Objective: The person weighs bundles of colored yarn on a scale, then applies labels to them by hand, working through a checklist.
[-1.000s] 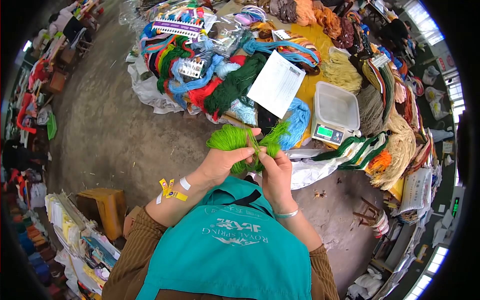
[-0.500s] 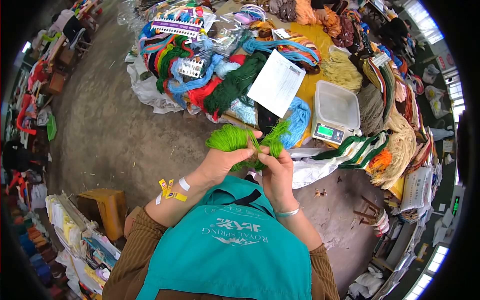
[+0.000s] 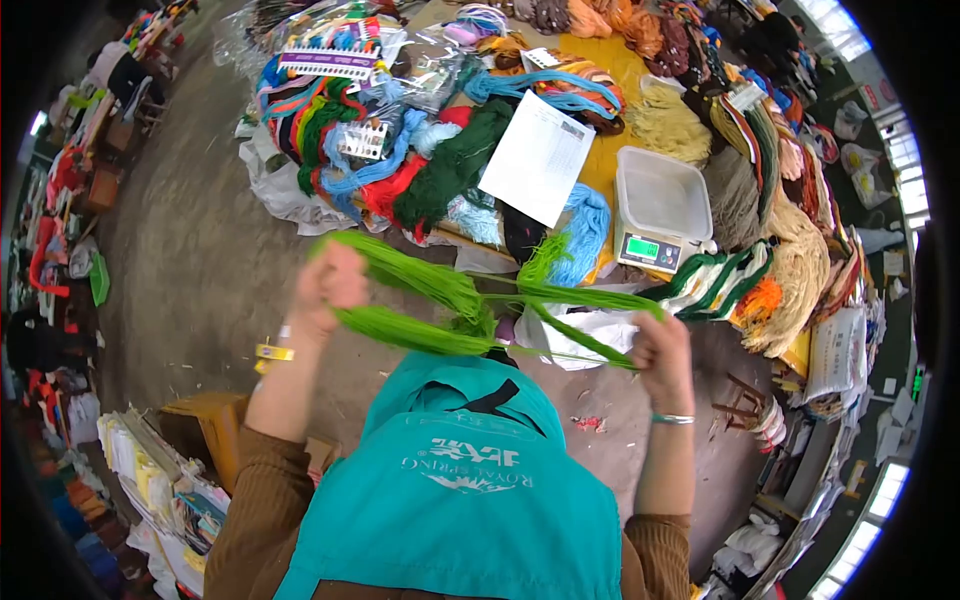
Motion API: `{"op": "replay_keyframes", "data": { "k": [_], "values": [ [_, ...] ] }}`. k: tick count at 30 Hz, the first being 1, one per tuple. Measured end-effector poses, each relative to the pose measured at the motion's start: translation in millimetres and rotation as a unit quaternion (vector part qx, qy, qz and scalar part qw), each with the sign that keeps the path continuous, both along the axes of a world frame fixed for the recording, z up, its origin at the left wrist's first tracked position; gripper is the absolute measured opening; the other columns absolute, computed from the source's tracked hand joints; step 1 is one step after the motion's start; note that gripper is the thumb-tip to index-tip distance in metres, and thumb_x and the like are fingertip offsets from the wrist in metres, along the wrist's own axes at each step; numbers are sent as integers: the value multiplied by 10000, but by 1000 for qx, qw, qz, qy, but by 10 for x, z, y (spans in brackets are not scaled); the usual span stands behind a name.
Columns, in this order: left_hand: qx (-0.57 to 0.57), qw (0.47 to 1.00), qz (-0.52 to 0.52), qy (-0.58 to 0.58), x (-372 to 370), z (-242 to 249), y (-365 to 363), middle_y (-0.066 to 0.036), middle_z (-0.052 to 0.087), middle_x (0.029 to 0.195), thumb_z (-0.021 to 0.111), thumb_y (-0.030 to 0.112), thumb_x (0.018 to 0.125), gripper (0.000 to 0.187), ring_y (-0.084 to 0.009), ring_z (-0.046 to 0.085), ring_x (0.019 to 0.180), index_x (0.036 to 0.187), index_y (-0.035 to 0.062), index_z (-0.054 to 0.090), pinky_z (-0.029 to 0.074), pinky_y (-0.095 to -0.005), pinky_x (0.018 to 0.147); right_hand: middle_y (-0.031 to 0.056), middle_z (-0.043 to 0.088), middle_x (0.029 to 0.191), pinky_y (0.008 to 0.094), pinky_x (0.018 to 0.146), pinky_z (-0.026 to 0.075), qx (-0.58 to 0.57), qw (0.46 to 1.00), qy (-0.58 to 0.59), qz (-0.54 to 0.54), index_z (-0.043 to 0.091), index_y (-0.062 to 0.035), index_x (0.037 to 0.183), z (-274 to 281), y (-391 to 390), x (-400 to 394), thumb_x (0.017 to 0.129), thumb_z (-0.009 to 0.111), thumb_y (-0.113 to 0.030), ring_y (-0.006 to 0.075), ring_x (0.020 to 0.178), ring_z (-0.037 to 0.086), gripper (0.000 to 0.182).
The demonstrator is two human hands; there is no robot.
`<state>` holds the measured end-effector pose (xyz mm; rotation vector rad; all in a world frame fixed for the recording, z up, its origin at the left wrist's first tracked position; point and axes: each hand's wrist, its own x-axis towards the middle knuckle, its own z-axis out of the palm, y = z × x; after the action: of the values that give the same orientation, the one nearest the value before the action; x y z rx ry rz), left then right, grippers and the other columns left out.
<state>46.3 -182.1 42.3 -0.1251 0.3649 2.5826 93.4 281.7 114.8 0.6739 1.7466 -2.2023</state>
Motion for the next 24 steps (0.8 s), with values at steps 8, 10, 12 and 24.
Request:
{"op": "replay_keyframes", "data": {
  "k": [8, 10, 12, 24],
  "values": [
    [-247, 897, 349, -115, -45, -613, -2835, 60, 268, 510, 454, 159, 1005, 337, -69, 246, 436, 676, 122, 394, 264, -227, 433, -103, 288, 512, 236, 344, 157, 112, 900, -60, -417, 549, -149, 741, -332, 2837, 1294, 900, 606, -122, 41, 379, 232, 171],
    [-311, 828, 438, -160, -18, -453, -3052, 62, 273, 520, 471, 208, 1010, 334, -69, 256, 445, 691, 121, 423, 254, -229, 432, -75, 436, 550, 245, 380, 277, 272, 839, -93, -462, 605, -102, 724, -284, 3336, 1716, 869, 602, -90, 65, 423, 380, 146],
    [-282, 836, 455, -117, 2, -319, -3152, 67, 295, 536, 486, 285, 1016, 316, -63, 290, 464, 749, 117, 510, 265, -227, 449, -26, 574, 648, 272, 481, 403, 395, 786, 40, -474, 670, -27, 770, -392, 3677, 1867, 851, 603, -98, 110, 544, 522, 127],
    [-56, 978, 59, 194, -11, 370, -260, -127, 633, 1188, 724, 365, 860, 822, -73, 498, 537, 1509, 145, 271, 445, -222, 547, 235, 573, 702, 469, 589, 462, 531, 752, 227, 318, 568, -14, 822, 126, -478, 58, 792, 608, -96, 415, 660, 593, 95]
  ]
}}
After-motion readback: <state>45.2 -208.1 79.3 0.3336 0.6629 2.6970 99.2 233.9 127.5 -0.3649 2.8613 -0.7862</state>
